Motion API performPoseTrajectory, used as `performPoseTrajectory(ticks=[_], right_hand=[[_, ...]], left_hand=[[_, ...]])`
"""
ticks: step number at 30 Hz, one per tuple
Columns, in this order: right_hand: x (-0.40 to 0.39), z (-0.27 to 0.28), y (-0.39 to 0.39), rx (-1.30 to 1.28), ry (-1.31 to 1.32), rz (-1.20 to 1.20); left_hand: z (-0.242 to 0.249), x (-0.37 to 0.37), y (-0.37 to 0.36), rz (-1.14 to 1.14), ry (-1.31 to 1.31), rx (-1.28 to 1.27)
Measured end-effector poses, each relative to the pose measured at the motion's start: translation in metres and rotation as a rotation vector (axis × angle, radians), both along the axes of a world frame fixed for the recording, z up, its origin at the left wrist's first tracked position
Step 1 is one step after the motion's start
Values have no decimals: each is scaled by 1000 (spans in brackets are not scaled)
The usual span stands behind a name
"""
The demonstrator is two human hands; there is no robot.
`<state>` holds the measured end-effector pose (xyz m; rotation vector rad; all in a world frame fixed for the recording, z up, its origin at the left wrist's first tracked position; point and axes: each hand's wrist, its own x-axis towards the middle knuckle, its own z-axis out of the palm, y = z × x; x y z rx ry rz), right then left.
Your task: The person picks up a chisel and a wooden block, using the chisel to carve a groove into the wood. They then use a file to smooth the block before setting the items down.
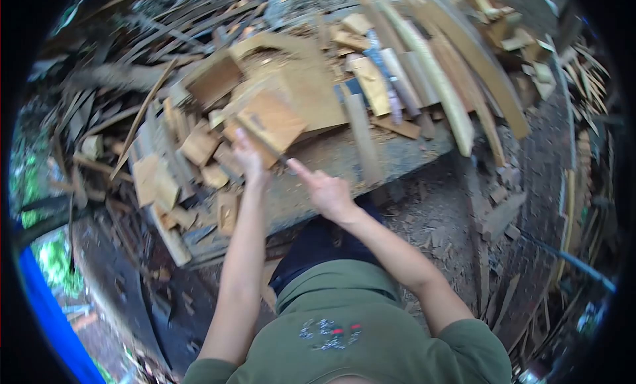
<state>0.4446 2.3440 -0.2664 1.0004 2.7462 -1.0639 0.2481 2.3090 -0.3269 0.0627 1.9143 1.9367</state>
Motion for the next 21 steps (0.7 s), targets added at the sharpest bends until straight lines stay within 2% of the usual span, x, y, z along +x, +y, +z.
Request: performPoseTrajectory(ticks=[2, 4, 5, 7, 10, 15, 18, 20, 21], right_hand=[[-6, -2, 3, 25, -33, -27], [-9, -6, 0, 25, 131, -26], [-6, -5, -1, 27, 130, -30], [-3, 5, -3, -136, 87, -31], [4, 5, 5, -189, 126, -1], [-27, -3, 5, -108, 151, -8], [-19, -2, -1, -86, 149, -21], [3, -5, -3, -134, 155, 7], [2, -3, -3, -146, 154, 23]], left_hand=[[-5, -8, 0, 9, -23, 8], [-15, -15, -3, 19, 15, -93], [-24, -18, -6, 28, 38, -159], [-12, -12, -3, 36, 13, -159], [-13, -13, -5, 32, -10, -140], [-20, -27, -11, -78, -50, -65], [-26, -28, -9, -44, -29, -125], [-8, -19, -7, -46, -51, -96], [-19, -22, -9, -56, -3, -110]])
